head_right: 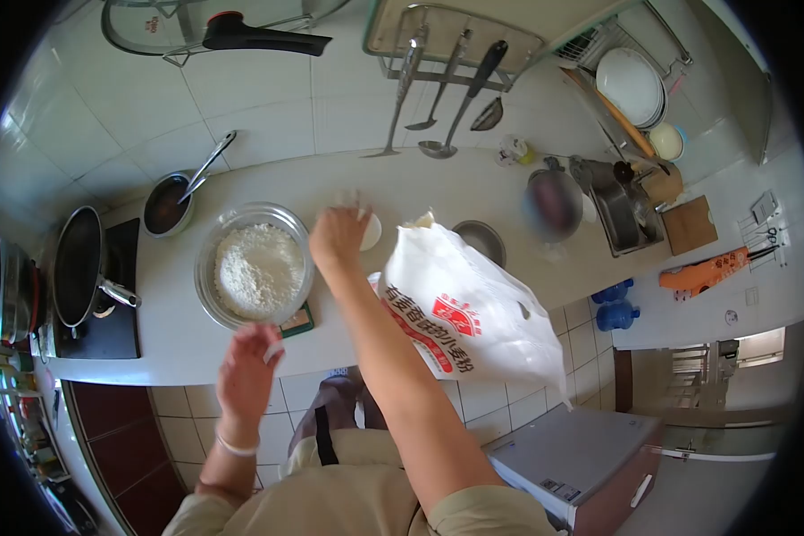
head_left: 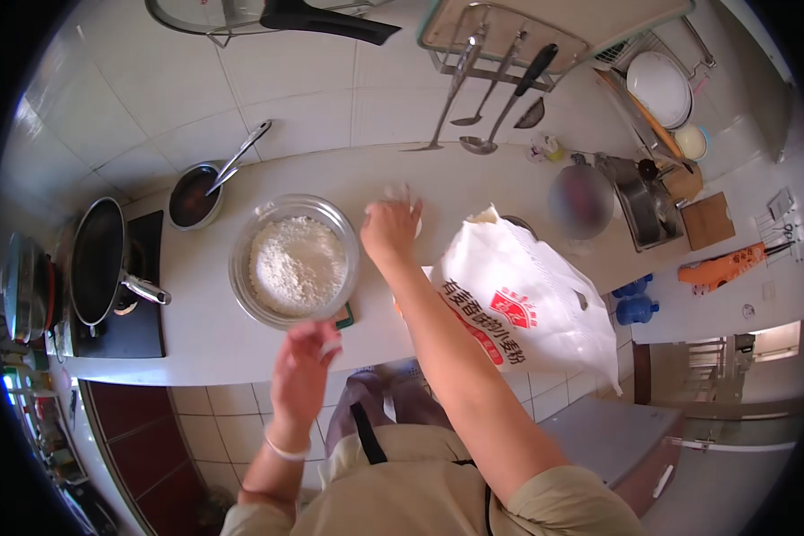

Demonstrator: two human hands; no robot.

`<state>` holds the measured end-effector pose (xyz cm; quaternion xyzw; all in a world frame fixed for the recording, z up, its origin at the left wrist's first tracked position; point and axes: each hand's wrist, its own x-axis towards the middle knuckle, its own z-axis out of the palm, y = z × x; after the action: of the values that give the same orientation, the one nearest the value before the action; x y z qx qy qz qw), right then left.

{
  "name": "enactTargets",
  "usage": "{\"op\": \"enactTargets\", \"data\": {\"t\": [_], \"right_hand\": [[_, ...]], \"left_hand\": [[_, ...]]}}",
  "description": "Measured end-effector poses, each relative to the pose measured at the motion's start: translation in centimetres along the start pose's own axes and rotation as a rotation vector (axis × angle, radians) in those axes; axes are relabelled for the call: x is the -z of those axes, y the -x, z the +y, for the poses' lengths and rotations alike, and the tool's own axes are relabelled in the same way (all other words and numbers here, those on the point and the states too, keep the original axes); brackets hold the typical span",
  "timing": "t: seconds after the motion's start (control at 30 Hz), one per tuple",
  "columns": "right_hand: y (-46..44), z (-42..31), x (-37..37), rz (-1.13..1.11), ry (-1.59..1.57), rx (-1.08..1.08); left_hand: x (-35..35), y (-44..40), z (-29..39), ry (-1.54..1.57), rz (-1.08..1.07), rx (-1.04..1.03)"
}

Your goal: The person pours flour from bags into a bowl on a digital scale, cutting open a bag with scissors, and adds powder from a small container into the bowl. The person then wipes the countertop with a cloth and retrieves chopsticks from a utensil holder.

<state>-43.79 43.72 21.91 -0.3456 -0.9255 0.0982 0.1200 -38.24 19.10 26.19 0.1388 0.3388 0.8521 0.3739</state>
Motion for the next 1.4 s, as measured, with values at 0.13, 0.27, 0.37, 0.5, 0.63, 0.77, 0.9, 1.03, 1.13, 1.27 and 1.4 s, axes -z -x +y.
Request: {"op": "enactTargets", "data": {"t": [0.13,0.27,0.37,0.5,0.63,0.77,0.9,1.03,1.13,1.27,1.4], "right_hand": [[4.8,0.8,14.3,0.171,-0.490,0.196],[8.7,10.0,27.0,0.654,-0.342,0.456],[13.7,16.9,30.9,0.633,-0.644,0.268],[22.3,32.3,26.5,0.550,-0.629,-0.099],[26.1,31.3,19.2,-0.005,-0.612,-0.032],[24.3,27.0,13.6,0.022,-0.865,0.203],[22.4,25.9,10.2,0.237,-0.806,0.237],[23.2,26.3,9.5,0.098,-0.829,0.006],[23.0,26.2,9.8,0.113,-0.698,0.076],[21.2,23.3,13.6,-0.075,-0.659,0.001],[19.2,22.2,13.9,-0.014,-0.465,0.102]], "left_hand": [[-7.2,-7.2,3.7,-0.376,-0.168,-0.355],[-18.5,-13.5,4.8,-1.021,-0.630,-0.721],[-24.5,-14.7,0.8,-1.476,-1.014,-0.762],[-26.9,-15.0,-4.8,-1.932,-1.393,-0.646],[-27.0,-15.7,-5.1,-1.770,-1.331,-0.655],[-27.3,-14.8,-2.9,-1.866,-1.180,-0.636],[-23.5,-11.8,-0.2,-1.252,-0.692,-0.774],[-8.6,-9.8,-8.2,-0.733,-0.007,-0.340],[-1.1,-10.1,-16.3,-0.546,0.110,-0.053],[1.3,-14.3,-18.6,-0.675,0.005,0.368],[5.5,-18.4,-22.8,-0.441,-0.299,0.419]]}}
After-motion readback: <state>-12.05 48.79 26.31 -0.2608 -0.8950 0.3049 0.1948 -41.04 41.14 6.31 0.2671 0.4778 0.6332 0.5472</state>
